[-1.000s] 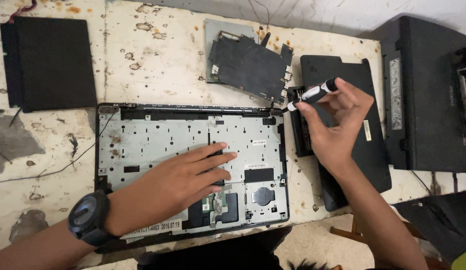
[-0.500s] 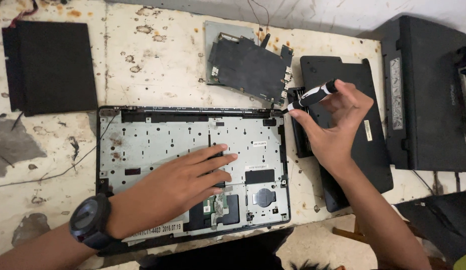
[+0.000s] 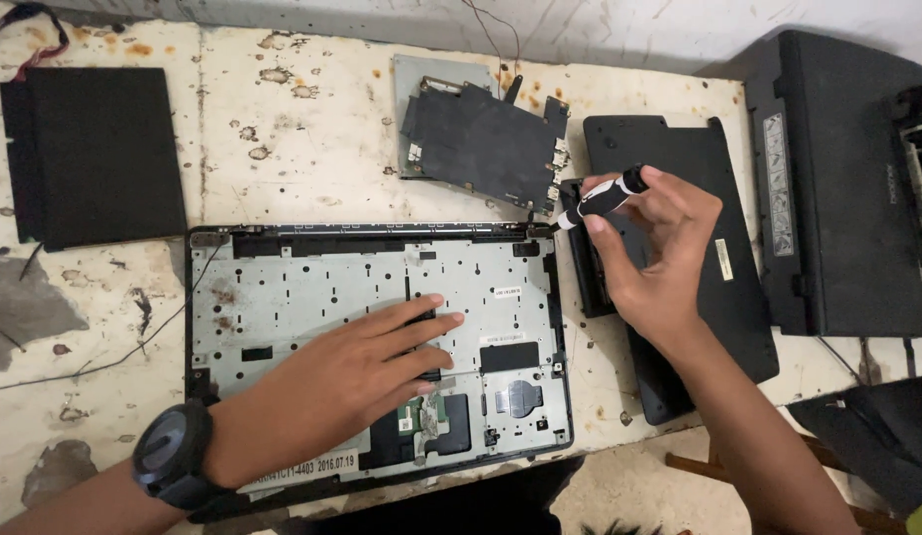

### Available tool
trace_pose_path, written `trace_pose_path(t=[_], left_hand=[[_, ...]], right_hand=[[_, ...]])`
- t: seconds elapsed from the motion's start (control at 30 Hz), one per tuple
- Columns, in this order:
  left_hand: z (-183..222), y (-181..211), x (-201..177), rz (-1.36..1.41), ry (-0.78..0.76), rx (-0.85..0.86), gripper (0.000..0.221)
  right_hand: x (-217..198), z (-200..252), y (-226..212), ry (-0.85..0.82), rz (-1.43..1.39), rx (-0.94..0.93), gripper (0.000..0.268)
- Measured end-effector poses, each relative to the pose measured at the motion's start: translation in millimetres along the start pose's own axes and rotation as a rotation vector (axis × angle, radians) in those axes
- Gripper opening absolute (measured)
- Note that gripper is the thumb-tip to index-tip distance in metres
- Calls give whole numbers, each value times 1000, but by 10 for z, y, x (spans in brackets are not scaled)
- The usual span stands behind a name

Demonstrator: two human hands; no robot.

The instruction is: The person uses a screwdriver to remove screws from the bottom case of a laptop, detaches the motherboard, and then removes the keyboard assembly. The removed components are placed on the workbench.

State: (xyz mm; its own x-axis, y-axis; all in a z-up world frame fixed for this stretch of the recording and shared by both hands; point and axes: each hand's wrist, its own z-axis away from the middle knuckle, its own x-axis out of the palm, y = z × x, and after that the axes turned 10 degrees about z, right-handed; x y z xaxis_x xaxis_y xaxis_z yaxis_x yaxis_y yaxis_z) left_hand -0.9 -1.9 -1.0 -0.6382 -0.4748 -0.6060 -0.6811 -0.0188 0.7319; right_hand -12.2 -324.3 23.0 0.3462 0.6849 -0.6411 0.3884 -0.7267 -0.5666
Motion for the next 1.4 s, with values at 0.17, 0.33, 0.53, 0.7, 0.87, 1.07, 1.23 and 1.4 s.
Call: trace_pose_path(t=[0.17,0.33,0.53,0.7,0.87,1.07,1.23,1.4], left_hand=[[-2,10,-11,3,2,-2,24],[4,7,-13,-11,20,23,22],[5,33,-33,18,30,20,22],[2,10,-20,-17,29,22,24],[0,56,-92,60,1,-30,26],[-79,232,-214,333,-44,-441,56],[-111,315,-274,568,51,-529,31],[-165,353,-340,739,5,-808,35]], right_hand=[[47,100,170,111,121,-1,70],[37,81,99,126,156,25,62],[11,41,11,174,25,24,61],[-58,70,-343,161,-116,69,60],[-38,653,-859,344,-94,342,60],[470,1067,-1162,587,-217,582,59],[597,1004,-1227,577,-384,528,57],[612,899,-1298,527,-438,596,54]])
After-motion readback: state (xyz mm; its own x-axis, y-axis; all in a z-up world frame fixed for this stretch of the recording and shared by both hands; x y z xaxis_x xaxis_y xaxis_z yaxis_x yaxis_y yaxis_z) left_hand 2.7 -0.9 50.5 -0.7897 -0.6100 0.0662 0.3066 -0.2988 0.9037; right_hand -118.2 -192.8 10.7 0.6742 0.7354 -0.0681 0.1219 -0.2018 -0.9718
